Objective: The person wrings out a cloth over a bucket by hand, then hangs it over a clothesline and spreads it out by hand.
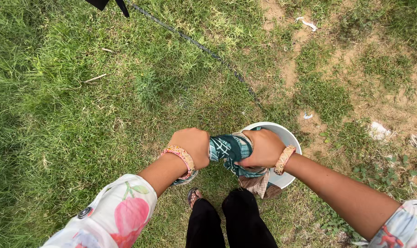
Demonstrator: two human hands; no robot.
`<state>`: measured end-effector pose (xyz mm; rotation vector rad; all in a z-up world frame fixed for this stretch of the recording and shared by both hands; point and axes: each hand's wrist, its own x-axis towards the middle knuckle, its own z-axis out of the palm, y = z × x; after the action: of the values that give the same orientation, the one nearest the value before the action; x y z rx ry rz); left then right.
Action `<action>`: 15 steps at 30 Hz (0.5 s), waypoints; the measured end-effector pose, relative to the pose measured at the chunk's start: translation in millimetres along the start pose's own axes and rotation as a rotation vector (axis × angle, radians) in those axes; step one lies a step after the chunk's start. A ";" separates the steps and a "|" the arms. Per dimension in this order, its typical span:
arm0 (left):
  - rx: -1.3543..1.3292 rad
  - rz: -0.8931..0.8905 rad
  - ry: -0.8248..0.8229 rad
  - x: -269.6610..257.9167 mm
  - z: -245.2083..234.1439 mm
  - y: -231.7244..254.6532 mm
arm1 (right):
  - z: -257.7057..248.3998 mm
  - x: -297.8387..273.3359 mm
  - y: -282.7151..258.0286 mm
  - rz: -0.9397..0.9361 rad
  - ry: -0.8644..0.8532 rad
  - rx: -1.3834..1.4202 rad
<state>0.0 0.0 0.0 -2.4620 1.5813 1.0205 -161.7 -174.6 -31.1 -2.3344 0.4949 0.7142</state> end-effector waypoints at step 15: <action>-2.429 -0.409 0.172 0.5 117.9 116.0 | 69.2 50.9 19.8 -0.427 1.036 -0.017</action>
<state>-154.5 -12.3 -57.5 0.8492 0.5771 -1.1678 -157.0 -150.8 -115.8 -2.5537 0.3705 -0.7433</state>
